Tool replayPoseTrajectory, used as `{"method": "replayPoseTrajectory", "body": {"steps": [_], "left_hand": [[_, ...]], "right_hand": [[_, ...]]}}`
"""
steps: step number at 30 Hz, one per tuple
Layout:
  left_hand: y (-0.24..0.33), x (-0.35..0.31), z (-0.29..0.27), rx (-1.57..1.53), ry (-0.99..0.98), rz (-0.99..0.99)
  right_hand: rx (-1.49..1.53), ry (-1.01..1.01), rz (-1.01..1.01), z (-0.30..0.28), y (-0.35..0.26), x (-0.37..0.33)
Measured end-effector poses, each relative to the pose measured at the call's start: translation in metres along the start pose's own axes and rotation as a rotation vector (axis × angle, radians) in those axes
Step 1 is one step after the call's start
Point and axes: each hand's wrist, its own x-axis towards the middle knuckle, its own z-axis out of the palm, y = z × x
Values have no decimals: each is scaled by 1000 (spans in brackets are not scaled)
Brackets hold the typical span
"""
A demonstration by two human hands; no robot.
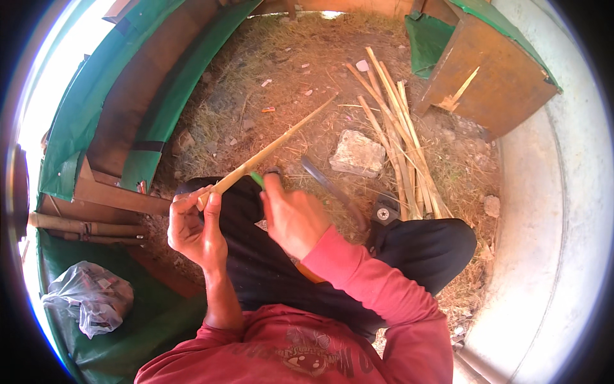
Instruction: The person sits cross-legged on the ground and uses a green utility knife to shave and sharpen a thin wooden stick. They rotate the stick and continue shaving it to create a pointed tip. Later, they use a long metal file to further refine the tip of the stick.
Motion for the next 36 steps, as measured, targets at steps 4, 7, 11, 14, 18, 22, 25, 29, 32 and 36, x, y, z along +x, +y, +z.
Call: {"method": "replayPoseTrajectory", "body": {"steps": [4,7,11,14,18,22,25,29,32,36], "left_hand": [[-5,5,-1,35,-24,48],[-10,8,-4,61,-78,110],[-6,6,-3,170,-66,113],[-9,10,3,145,-15,111],[-12,12,0,204,-48,109],[-11,10,9,139,-20,84],[-11,9,7,128,34,25],[0,12,12,162,26,35],[-3,18,15,153,88,-12],[-7,25,-2,269,88,4]], "right_hand": [[-17,30,-101,5,-9,-1],[-93,-104,104,1,12,6],[24,58,-101,5,0,-7],[38,31,42,10,18,-5],[31,27,-8,3,15,-2],[14,36,38,14,30,-1],[-8,9,36,11,39,6],[63,88,-18,20,28,5],[-142,24,237,36,78,14],[83,126,14,16,47,15]]}}
